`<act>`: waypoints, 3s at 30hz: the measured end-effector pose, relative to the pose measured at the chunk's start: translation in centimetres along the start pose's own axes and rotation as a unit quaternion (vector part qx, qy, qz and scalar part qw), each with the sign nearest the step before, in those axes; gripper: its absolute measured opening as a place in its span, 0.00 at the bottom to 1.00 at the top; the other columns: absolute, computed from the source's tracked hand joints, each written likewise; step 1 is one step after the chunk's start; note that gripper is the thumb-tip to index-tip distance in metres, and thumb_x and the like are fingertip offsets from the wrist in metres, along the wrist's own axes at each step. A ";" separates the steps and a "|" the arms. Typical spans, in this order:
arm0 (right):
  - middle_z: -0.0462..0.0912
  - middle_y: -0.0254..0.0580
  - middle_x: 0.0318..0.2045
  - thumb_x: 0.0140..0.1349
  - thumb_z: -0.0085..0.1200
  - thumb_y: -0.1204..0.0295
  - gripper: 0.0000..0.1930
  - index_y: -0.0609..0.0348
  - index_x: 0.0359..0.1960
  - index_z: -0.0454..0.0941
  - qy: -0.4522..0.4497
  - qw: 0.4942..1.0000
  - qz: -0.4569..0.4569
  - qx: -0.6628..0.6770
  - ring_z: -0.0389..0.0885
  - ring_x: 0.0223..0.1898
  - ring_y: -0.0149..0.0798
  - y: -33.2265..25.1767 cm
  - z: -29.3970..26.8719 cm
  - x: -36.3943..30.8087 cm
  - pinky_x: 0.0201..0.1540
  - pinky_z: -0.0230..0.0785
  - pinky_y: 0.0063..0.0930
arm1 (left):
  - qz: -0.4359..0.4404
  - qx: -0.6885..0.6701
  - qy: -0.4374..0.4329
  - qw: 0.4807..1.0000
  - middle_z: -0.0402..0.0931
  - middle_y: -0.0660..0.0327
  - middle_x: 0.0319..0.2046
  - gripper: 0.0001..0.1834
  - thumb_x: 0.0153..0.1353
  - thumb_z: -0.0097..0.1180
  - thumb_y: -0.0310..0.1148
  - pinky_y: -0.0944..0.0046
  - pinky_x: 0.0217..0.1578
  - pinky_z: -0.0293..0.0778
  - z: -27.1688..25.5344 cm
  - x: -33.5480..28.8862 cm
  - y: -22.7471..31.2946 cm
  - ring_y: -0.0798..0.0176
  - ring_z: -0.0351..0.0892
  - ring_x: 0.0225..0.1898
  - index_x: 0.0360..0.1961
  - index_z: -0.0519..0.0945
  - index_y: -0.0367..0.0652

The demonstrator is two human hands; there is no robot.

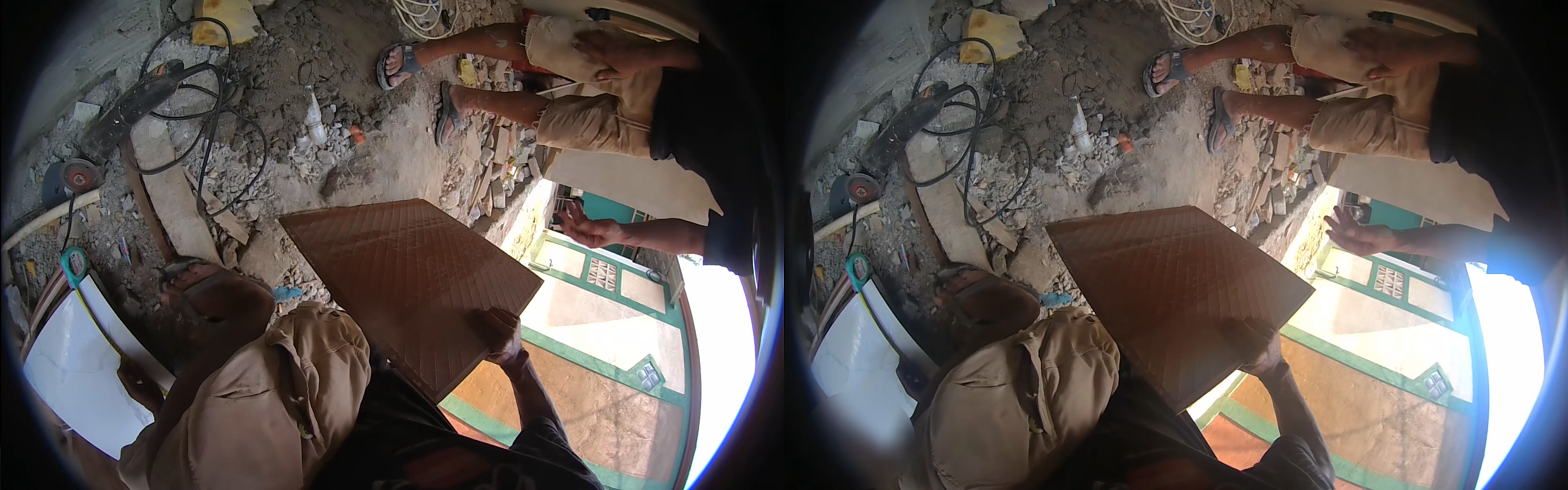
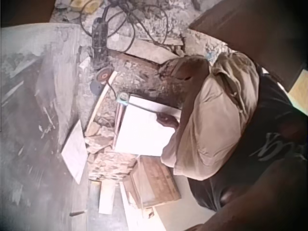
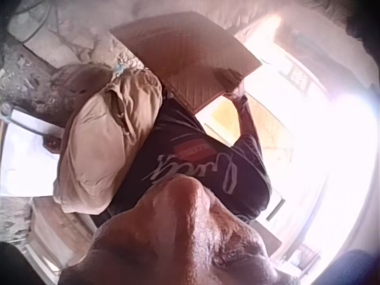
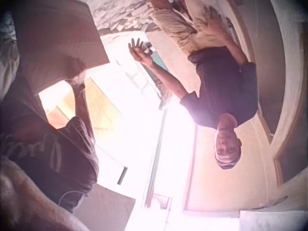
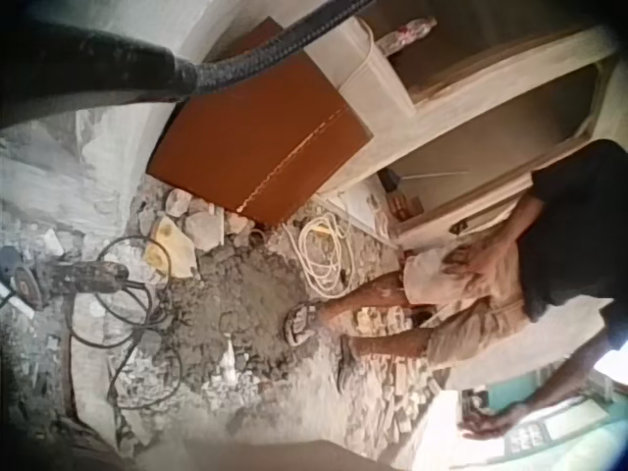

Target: The person measures a large white marble-patterned tile with a tape measure and marks it with a pencil. They use a wooden straightedge to draw a straight line across the tile. Another person is visible in the background handling a similar tile.

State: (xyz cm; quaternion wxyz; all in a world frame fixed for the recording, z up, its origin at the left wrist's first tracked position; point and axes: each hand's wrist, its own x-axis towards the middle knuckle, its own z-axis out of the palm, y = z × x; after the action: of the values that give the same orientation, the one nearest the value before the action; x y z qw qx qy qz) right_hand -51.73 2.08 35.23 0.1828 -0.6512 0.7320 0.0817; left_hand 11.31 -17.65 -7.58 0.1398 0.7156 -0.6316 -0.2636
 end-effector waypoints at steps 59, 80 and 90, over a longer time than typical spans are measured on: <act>0.85 0.46 0.39 0.30 0.61 0.68 0.31 0.70 0.43 0.85 0.041 0.997 -0.058 -0.026 0.81 0.24 0.39 -1.7 2.2 -1.7 0.23 0.71 0.33 | 0.012 -0.007 -0.005 1.000 0.76 0.56 0.40 0.14 0.68 0.52 0.24 0.57 0.45 0.71 -0.5 -0.9 0.6 0.54 0.76 0.44 0.54 0.78 0.38; 0.85 0.54 0.34 0.51 0.60 0.80 0.11 0.65 0.38 0.84 0.031 0.997 0.068 0.016 0.85 0.32 0.56 -3.0 -3.5 4.6 0.34 0.78 0.39 | 0.023 -0.035 0.027 0.999 0.74 0.50 0.37 0.12 0.67 0.51 0.22 0.51 0.43 0.70 1.9 -0.9 5.2 0.44 0.74 0.42 0.50 0.78 0.38; 0.86 0.63 0.44 0.54 0.73 0.63 0.26 0.74 0.47 0.82 -0.047 0.985 0.150 -0.065 0.84 0.45 0.59 -1.2 -4.7 11.7 0.49 0.77 0.44 | 0.017 -0.013 0.111 0.994 0.75 0.56 0.34 0.14 0.63 0.55 0.25 0.51 0.40 0.72 -2.7 -1.8 4.8 0.49 0.75 0.40 0.50 0.80 0.43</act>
State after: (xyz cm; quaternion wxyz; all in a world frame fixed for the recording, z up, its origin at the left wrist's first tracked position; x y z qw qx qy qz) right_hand -52.32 -10.60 35.33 0.1595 -0.5403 0.8051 0.1859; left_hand 8.73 -17.05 -2.41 0.2229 0.7279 -0.6204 -0.1887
